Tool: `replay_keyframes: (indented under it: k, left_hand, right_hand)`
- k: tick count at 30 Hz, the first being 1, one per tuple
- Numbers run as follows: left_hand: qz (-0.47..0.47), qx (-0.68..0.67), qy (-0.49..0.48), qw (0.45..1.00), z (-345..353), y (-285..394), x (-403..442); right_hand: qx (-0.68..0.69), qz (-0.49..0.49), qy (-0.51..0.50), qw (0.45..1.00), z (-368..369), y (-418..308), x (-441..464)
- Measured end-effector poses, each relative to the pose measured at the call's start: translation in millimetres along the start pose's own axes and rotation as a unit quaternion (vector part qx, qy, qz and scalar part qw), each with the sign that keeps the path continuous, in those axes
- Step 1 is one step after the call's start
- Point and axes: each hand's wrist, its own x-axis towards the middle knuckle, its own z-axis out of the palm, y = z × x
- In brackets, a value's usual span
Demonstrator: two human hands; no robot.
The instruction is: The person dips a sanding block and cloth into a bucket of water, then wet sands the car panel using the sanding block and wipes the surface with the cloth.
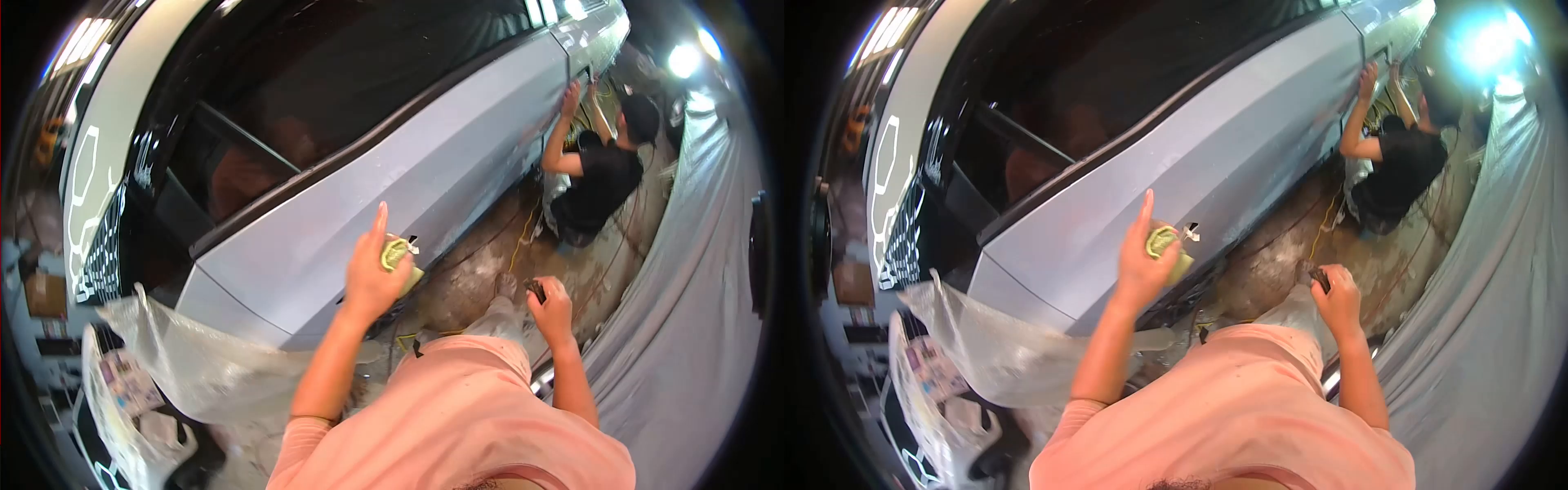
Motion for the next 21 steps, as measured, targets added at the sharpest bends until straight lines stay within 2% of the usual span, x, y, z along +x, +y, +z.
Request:
replay_keyframes:
  k: [1,7,10,16,21]
  left_hand:
    - [-0.058,-0.064,0.013,0.996,25,0,-6]
    - [-0.197,-0.197,0.121,0.953,135,33,19]
    - [-0.190,-0.184,0.203,0.943,169,34,40]
    - [-0.248,-0.137,0.313,0.906,176,38,82]
    - [-0.293,-0.128,0.326,0.890,178,40,96]
  right_hand:
    - [-0.010,-0.008,-0.023,1.000,-2,17,8]
    - [-0.075,-0.025,-0.155,0.985,-20,138,70]
    - [-0.067,-0.038,-0.175,0.982,-37,175,103]
    - [-0.040,-0.071,-0.206,0.975,-51,209,162]
    - [-0.026,-0.112,-0.230,0.966,-51,223,190]
